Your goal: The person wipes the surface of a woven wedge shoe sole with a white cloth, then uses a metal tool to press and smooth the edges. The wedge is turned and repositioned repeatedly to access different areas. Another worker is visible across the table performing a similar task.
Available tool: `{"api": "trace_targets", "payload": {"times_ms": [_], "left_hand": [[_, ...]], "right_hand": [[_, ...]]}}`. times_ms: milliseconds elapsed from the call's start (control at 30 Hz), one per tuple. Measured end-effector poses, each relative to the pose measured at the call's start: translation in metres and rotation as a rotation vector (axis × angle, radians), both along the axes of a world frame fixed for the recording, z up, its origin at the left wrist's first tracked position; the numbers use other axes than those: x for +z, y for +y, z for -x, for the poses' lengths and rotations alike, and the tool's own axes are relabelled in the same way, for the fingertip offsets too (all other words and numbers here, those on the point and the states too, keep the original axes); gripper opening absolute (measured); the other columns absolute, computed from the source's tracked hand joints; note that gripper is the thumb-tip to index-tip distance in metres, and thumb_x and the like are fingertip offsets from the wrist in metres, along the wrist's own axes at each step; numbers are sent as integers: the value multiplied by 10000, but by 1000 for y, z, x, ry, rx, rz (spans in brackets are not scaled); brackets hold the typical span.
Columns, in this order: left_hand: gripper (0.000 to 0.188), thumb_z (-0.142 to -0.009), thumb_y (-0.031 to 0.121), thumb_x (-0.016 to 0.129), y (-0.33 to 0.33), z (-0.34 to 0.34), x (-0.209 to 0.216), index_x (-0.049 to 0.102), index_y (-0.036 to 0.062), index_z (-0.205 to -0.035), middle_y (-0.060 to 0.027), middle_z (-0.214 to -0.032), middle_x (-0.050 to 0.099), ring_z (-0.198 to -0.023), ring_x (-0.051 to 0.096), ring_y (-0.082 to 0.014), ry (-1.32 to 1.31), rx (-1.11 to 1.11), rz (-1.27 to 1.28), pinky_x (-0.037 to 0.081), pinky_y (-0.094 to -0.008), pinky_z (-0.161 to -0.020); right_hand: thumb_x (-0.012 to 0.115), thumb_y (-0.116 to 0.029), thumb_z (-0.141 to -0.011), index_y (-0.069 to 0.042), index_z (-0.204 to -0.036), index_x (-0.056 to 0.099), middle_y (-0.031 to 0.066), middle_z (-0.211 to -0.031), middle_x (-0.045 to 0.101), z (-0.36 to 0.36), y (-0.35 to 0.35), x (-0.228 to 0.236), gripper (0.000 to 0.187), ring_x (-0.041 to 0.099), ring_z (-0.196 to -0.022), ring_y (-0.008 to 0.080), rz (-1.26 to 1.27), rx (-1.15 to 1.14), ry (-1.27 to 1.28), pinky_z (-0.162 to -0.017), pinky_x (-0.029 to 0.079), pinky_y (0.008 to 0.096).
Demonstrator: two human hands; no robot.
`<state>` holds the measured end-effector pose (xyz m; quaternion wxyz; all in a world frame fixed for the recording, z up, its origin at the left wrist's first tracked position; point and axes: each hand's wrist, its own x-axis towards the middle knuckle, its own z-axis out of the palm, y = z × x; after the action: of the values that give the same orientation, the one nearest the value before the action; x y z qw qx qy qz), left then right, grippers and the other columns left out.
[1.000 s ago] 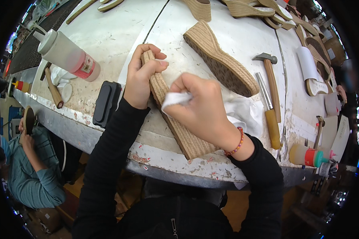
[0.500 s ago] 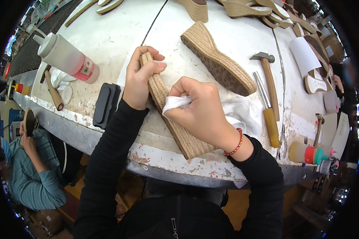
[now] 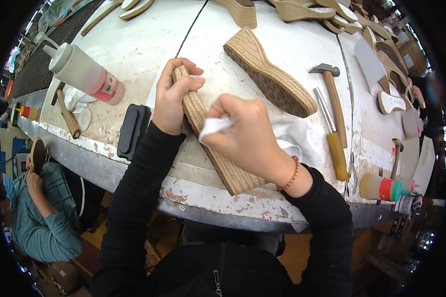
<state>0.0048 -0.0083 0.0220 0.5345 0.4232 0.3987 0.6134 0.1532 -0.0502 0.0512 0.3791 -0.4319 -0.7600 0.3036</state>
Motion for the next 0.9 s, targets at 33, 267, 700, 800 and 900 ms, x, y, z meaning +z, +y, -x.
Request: {"api": "trace_targets", "payload": {"times_ms": [33, 267, 700, 800, 900], "left_hand": [[260, -699, 50, 629, 0, 0, 0, 495, 20, -920, -60, -855, 504, -728, 502, -106, 5, -1, 0, 427, -235, -667], [270, -688, 47, 633, 1, 1, -2, 494, 22, -918, -59, -845, 505, -744, 502, -116, -8, 3, -8, 425, -241, -677], [265, -693, 43, 630, 3, 0, -4, 499, 20, -922, -63, -845, 514, -769, 507, -118, -9, 9, -8, 433, -242, -693], [265, -694, 52, 629, 1, 0, -2, 498, 17, -922, -63, -840, 511, -758, 503, -119, -19, -17, -6, 427, -244, -692], [257, -696, 47, 625, 4, 1, -3, 497, 16, -917, -64, -837, 511, -750, 515, -121, 32, 14, -30, 433, -245, -691]], "right_hand": [[653, -17, -629, -7, -696, 550, 25, -576, 535, 0, 1, 1, 124, 479, -527, 55, -24, 1, 3, -495, 384, 210], [658, -22, -625, -9, -707, 556, 31, -592, 551, 1, 2, 2, 132, 493, -539, 61, 20, 1, 5, -508, 400, 213], [643, -25, -625, -4, -699, 552, 31, -595, 550, 9, 13, 3, 119, 485, -545, 56, -42, -26, 36, -513, 397, 215], [643, -25, -628, 1, -701, 548, 39, -586, 541, 7, 7, 4, 122, 479, -535, 58, -44, -14, 42, -505, 394, 217], [654, -24, -625, 3, -708, 547, 44, -590, 537, -3, 3, 2, 138, 483, -539, 64, 0, 27, -9, -505, 399, 223]]}}
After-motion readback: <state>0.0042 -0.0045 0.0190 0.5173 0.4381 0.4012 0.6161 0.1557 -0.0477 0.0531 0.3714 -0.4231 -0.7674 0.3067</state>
